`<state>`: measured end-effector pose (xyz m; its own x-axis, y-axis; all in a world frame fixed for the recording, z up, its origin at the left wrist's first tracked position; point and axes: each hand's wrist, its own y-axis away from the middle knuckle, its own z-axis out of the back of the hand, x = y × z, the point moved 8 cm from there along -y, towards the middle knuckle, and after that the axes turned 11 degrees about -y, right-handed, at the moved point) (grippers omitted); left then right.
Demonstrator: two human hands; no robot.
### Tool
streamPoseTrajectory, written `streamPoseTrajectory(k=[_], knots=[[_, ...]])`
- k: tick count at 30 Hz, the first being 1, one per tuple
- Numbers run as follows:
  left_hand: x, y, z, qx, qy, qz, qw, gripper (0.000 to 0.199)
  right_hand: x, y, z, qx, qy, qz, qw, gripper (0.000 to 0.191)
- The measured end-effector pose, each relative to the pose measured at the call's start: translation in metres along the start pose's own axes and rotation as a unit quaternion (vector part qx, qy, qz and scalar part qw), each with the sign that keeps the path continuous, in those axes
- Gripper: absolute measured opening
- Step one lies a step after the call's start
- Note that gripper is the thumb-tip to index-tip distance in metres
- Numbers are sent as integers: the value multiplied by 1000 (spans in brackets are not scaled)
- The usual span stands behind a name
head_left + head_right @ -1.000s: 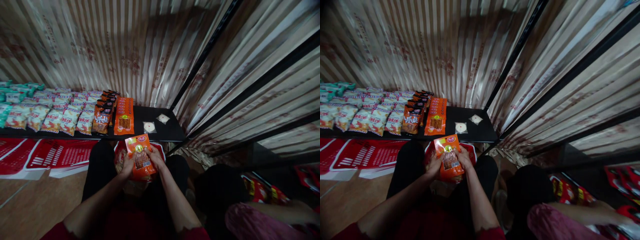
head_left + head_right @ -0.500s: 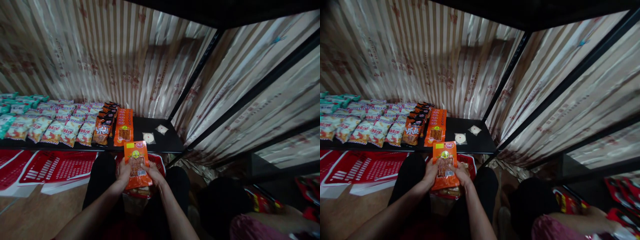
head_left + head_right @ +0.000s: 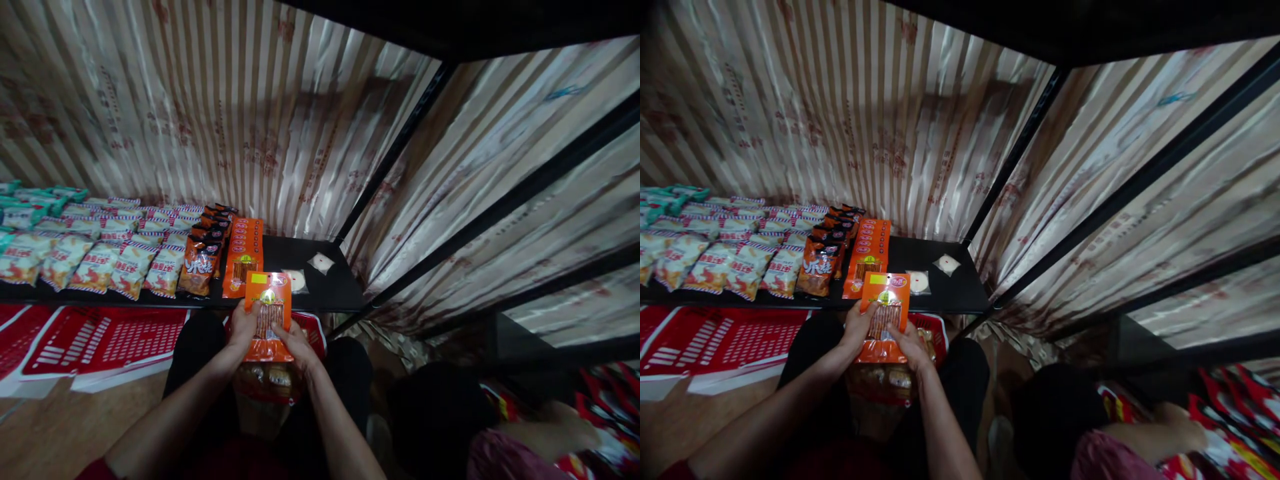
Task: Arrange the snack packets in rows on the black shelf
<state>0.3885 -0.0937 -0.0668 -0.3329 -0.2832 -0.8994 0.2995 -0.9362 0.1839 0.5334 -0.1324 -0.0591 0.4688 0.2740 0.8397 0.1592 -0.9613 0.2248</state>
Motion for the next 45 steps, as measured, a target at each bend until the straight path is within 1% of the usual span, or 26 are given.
streamPoseTrajectory(k=[4,8,10,13,16,18,20,24,26,31,35,41,45], knots=[[-7,-10,3,-6,-12,3,1000,29,6,-7,-3,-30,-2,14,999,42],[-15,-17,9,-44,-53,2,998,41,10,-13,-6,-55,-8,-2,998,46],[-20,-18,9,-47,-70,-4,996,47,12,-15,-5,-73,-5,-9,997,49],[-28,-17,4,-39,-69,-28,996,52,16,-18,-3,-91,-7,-16,996,55],[-38,-16,2,-57,-49,-71,995,54,22,-22,-2,-94,0,-10,996,56],[-45,-15,1,-71,-50,-102,991,52,30,-24,-1,-94,19,9,995,53],[-53,-14,0,-75,-67,-128,987,46,37,-25,-2,-92,44,32,994,49],[-64,-12,-6,-57,-113,-153,980,28,49,-25,-7,-79,64,58,993,47],[-67,-11,-7,-58,-127,-161,977,25,53,-25,-10,-74,69,64,993,47],[-73,-6,-2,-86,-140,-191,968,22,58,-24,-18,-47,77,78,993,44],[-77,-1,-1,-68,-139,-202,967,23,57,-20,-21,-37,71,71,994,40],[-83,10,-7,-6,-102,-168,980,22,68,-11,-25,-38,92,92,991,40],[-86,17,-7,33,-61,-133,989,27,77,-5,-32,-29,115,105,987,38]])
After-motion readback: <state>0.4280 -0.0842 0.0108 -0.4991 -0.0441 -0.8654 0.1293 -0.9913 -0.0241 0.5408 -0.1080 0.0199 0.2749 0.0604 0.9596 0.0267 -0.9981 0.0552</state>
